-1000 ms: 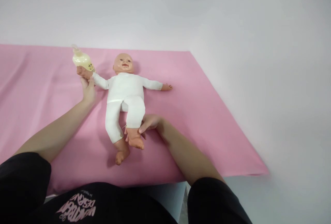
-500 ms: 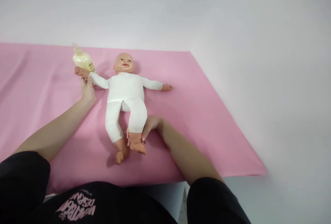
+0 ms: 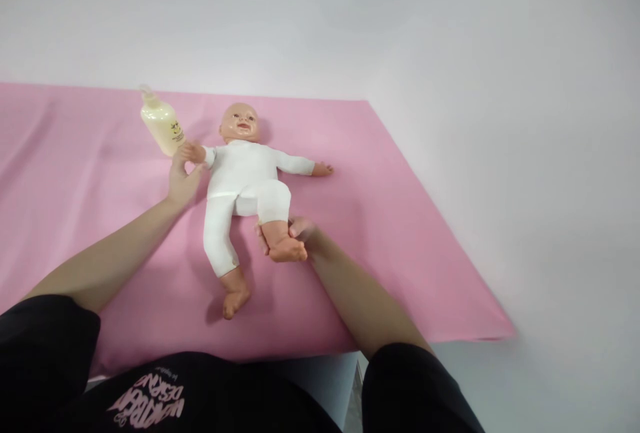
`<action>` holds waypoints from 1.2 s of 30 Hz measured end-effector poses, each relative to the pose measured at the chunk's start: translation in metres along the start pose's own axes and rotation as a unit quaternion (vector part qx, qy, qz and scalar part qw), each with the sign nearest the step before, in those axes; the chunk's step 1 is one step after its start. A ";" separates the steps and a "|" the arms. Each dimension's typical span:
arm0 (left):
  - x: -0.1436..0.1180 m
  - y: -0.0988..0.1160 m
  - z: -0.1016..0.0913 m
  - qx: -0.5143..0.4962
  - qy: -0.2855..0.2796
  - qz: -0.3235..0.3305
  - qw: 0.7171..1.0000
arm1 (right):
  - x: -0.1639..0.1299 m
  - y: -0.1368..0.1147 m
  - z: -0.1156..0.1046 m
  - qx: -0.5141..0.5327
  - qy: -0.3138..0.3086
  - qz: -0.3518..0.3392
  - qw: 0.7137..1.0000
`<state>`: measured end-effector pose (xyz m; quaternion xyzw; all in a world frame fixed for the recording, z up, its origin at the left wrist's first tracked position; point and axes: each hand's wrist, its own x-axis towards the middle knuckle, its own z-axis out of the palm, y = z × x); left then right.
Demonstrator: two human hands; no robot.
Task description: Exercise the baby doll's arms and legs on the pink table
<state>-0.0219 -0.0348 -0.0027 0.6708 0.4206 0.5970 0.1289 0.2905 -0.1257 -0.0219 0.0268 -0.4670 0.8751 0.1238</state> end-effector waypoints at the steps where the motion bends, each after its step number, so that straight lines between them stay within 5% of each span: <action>1: -0.002 0.008 0.000 0.027 -0.036 0.031 0.998 | 0.001 0.000 -0.001 0.008 -0.006 -0.040 0.999; 3: -0.004 0.021 -0.001 0.063 -0.099 0.078 0.990 | 0.002 -0.001 0.000 0.014 0.011 -0.103 0.994; 10: -0.008 0.033 -0.001 0.088 -0.149 0.086 0.981 | 0.007 -0.015 0.008 0.076 0.312 -0.102 0.942; 20: -0.005 0.029 0.002 0.087 -0.207 0.131 0.966 | 0.013 -0.022 0.015 0.125 0.402 -0.086 0.903; 27: -0.006 0.032 0.002 0.076 -0.167 0.119 0.976 | 0.010 -0.017 0.014 0.079 0.359 -0.078 0.927; 36: 0.000 -0.009 0.003 -0.052 0.009 -0.038 0.998 | 0.003 -0.008 0.015 -0.002 0.152 -0.058 0.987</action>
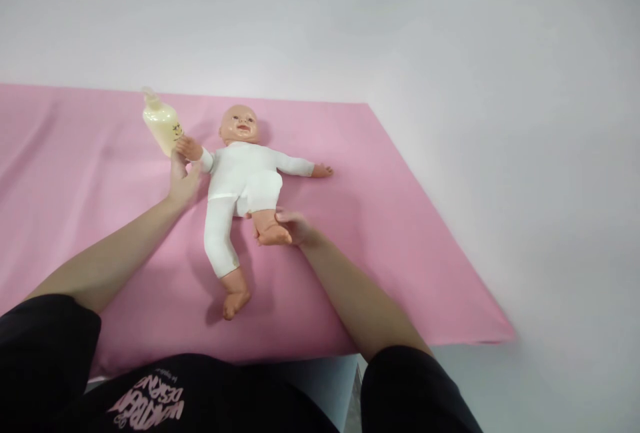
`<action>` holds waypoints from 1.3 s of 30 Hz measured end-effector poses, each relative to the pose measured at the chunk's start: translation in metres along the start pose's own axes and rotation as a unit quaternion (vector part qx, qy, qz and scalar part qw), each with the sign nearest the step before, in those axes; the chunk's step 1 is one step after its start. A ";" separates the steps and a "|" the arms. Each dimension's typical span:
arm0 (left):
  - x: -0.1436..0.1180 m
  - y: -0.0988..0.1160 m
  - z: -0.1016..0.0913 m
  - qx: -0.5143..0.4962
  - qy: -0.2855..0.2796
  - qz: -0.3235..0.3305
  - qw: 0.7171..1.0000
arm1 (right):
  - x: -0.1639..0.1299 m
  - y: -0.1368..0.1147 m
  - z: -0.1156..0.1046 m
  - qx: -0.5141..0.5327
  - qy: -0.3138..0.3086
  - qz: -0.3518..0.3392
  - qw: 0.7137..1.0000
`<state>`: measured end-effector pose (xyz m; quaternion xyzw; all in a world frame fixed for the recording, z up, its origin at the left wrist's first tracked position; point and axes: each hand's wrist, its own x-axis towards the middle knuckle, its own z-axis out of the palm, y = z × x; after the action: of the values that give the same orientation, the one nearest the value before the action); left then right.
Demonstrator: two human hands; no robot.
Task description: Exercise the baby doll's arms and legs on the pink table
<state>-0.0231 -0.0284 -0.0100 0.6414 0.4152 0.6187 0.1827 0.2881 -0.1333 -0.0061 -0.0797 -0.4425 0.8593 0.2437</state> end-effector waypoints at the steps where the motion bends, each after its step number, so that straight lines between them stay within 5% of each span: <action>1: 0.002 -0.005 -0.001 -0.024 0.016 -0.023 0.999 | 0.000 -0.001 0.001 -0.005 -0.027 0.022 0.999; 9: 0.011 -0.040 -0.010 -0.102 0.105 -0.175 0.974 | 0.004 -0.007 0.014 -0.073 -0.183 0.177 0.964; 23: 0.009 -0.042 -0.008 -0.063 0.034 -0.082 0.994 | 0.003 -0.004 0.008 -0.090 -0.171 0.193 0.962; 27: 0.002 -0.018 -0.002 -0.031 0.006 -0.028 0.999 | 0.000 0.003 0.002 -0.032 -0.123 0.071 0.989; 31: -0.007 0.016 -0.002 0.105 -0.077 0.105 0.986 | 0.001 0.004 0.000 0.025 -0.020 -0.015 0.999; 35: -0.008 0.036 -0.003 0.175 -0.194 0.192 0.946 | 0.007 -0.002 0.004 0.031 0.157 -0.061 0.985; 39: -0.007 0.035 -0.001 0.207 -0.242 0.213 0.924 | 0.011 -0.006 0.007 0.051 0.271 -0.067 0.959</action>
<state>-0.0125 -0.0542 0.0115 0.8685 0.3308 0.3691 0.0045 0.2782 -0.1301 0.0043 -0.2670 -0.3202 0.8084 0.4155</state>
